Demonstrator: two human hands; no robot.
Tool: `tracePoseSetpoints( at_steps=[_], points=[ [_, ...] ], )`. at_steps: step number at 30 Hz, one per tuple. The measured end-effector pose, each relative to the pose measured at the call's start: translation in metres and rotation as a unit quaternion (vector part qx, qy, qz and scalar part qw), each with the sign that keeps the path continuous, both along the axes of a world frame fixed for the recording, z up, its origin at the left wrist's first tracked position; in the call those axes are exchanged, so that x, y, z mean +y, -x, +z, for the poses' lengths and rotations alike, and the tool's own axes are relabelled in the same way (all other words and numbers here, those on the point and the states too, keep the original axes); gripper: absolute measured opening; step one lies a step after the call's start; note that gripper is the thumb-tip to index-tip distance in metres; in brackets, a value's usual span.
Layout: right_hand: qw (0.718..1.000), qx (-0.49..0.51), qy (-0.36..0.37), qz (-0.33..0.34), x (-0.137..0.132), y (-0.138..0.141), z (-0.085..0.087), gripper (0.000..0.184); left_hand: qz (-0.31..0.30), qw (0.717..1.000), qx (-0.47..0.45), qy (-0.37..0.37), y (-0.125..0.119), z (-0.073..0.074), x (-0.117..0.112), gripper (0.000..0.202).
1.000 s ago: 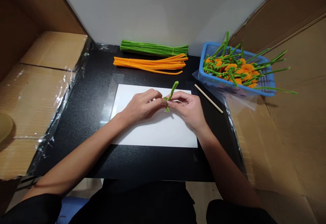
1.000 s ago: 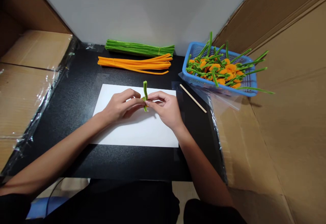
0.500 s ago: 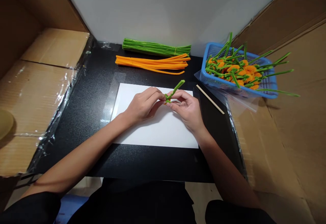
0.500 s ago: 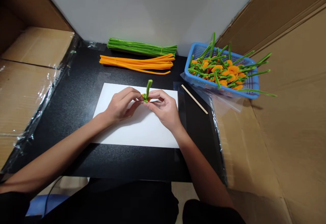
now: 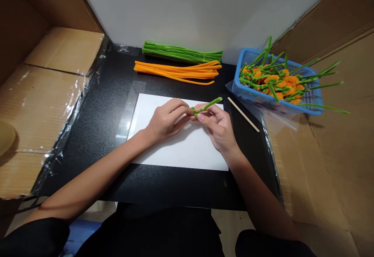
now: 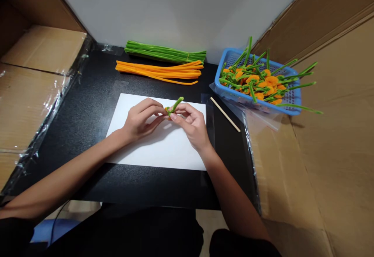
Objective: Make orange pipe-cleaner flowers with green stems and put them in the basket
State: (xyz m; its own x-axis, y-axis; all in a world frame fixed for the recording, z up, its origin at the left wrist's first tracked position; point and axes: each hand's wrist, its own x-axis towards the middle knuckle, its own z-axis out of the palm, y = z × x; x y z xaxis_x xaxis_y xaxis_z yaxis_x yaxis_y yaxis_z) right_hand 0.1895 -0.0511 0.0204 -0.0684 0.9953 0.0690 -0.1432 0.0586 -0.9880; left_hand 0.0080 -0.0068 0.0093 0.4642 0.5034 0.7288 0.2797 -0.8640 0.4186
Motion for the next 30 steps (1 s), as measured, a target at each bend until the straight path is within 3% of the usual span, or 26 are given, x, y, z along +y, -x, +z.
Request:
tracePoseSetpoints(
  at_steps=[9,14,18,22,27,30],
  points=[
    [0.999,0.004,-0.048,-0.022,0.002,-0.003,-0.003,0.011,0.029,0.998,-0.031,0.046,-0.002,0.002,-0.003,0.013],
    [0.997,-0.033,-0.064,-0.025,0.003,-0.005,-0.001,0.012,0.033,0.998,-0.043,0.041,-0.004,0.0,-0.003,0.011],
    [0.987,-0.093,-0.119,-0.061,-0.001,-0.002,0.002,0.005,0.043,0.997,-0.037,0.056,-0.007,0.0,-0.008,0.013],
    [0.964,-0.18,-0.166,-0.104,-0.006,0.003,0.006,0.005,0.061,0.984,-0.06,0.156,-0.013,0.006,-0.018,0.014],
    [0.968,-0.164,-0.163,-0.101,-0.01,0.01,0.006,0.007,0.075,0.961,-0.116,0.241,-0.018,0.008,-0.025,0.013],
    [0.951,-0.199,-0.202,-0.12,-0.011,0.011,0.004,0.007,0.075,0.946,-0.126,0.288,-0.02,0.011,-0.029,0.011]
  ],
)
